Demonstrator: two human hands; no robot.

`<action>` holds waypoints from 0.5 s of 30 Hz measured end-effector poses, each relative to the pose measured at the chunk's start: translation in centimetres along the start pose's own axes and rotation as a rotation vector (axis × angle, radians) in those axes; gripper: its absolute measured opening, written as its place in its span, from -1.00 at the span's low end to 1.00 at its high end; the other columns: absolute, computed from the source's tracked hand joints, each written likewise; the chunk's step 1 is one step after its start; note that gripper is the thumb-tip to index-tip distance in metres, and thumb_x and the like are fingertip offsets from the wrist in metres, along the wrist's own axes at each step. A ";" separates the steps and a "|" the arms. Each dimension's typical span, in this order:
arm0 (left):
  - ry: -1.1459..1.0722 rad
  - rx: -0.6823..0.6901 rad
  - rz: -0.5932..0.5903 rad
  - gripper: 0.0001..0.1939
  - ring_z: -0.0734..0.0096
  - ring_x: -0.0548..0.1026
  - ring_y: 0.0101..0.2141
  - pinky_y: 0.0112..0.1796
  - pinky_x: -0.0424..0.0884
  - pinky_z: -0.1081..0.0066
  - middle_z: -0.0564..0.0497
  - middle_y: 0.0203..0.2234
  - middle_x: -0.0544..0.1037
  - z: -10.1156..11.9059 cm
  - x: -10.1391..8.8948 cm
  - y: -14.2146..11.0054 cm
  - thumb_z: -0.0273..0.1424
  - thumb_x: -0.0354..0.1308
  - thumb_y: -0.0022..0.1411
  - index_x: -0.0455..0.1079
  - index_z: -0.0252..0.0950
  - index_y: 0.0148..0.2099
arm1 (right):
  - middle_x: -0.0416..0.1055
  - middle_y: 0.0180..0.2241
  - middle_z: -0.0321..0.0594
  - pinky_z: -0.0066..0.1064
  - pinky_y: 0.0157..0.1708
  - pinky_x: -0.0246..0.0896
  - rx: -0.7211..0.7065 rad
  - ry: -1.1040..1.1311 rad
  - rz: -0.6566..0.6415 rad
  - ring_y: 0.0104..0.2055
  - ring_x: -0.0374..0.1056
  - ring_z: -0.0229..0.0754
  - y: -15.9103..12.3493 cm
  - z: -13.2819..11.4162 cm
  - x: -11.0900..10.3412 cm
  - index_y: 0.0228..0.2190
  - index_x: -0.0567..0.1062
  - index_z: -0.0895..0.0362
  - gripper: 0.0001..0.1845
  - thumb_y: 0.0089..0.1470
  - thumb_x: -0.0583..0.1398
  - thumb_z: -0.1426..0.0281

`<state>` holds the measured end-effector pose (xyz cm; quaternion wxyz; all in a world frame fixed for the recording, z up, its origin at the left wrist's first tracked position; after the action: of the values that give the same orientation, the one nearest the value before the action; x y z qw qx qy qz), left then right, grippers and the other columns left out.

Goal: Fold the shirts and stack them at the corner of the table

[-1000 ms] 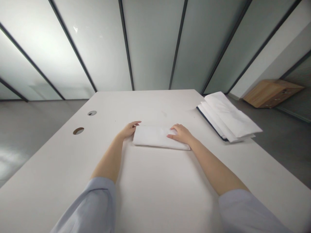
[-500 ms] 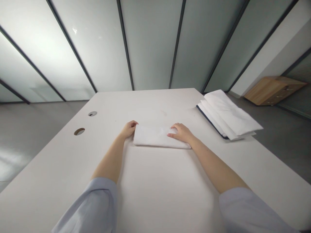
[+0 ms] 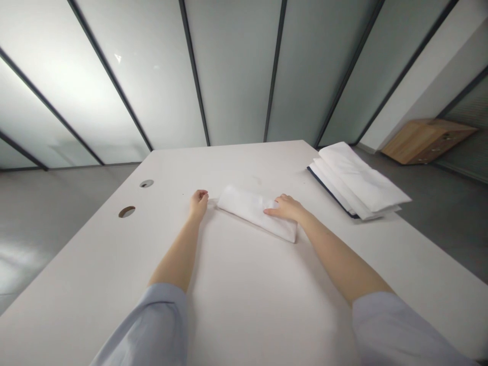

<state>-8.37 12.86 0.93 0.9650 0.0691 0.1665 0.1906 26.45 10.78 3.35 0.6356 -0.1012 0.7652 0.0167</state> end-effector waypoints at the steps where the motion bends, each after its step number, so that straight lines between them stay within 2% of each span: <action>1: 0.001 -0.002 0.000 -0.79 0.38 0.40 -0.44 -0.39 0.33 0.40 0.04 -0.49 0.44 0.0 0.0 0.0 -0.31 0.04 0.03 0.36 -0.26 -0.27 | 0.45 -0.03 0.07 -0.29 -0.19 0.27 -0.018 0.043 -0.044 -0.04 0.40 0.08 0.5 -0.4 0.0 -0.14 0.54 0.15 -0.34 -0.08 0.25 -0.12; 5: -0.012 0.003 -0.003 -0.79 0.37 0.41 -0.43 -0.38 0.34 0.39 0.03 -0.48 0.45 0.0 -0.1 -0.1 -0.30 0.04 0.04 0.36 -0.26 -0.26 | 0.52 -0.10 -0.04 -0.35 -0.28 0.30 0.001 0.233 -0.231 -0.15 0.45 0.00 2.4 -1.8 0.1 -0.12 0.53 0.15 -0.48 -0.12 0.33 0.15; 10: -0.016 0.007 -0.007 -0.80 0.36 0.42 -0.40 -0.36 0.36 0.39 0.02 -0.47 0.45 -0.1 -0.1 0.0 -0.31 0.03 0.05 0.35 -0.26 -0.26 | 0.56 -0.33 -0.07 -0.33 -0.44 0.29 0.122 0.380 -0.459 -0.39 0.46 -0.05 2.7 -3.1 0.6 -0.31 0.55 0.17 -0.68 -0.12 0.31 0.24; 15: -0.061 0.002 -0.011 -0.82 0.38 0.42 -0.42 -0.34 0.36 0.39 0.03 -0.47 0.46 -0.2 0.0 0.1 -0.32 0.04 0.04 0.35 -0.26 -0.29 | 0.51 -0.45 -0.15 -0.36 -0.49 0.24 0.069 0.287 -0.402 -0.47 0.41 -0.11 2.7 -3.8 -0.5 -0.36 0.55 0.16 -0.74 -0.13 0.31 0.27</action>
<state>-8.50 13.01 0.74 0.9706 0.0748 0.1375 0.1828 22.38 12.95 4.28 0.5142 -0.2310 0.8121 -0.1505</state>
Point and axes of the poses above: each hand's wrist, its own y-axis towards the middle knuckle, its own x-axis out of the palm, z = x × y, the point moved 6 cm from there along y, towards the middle knuckle
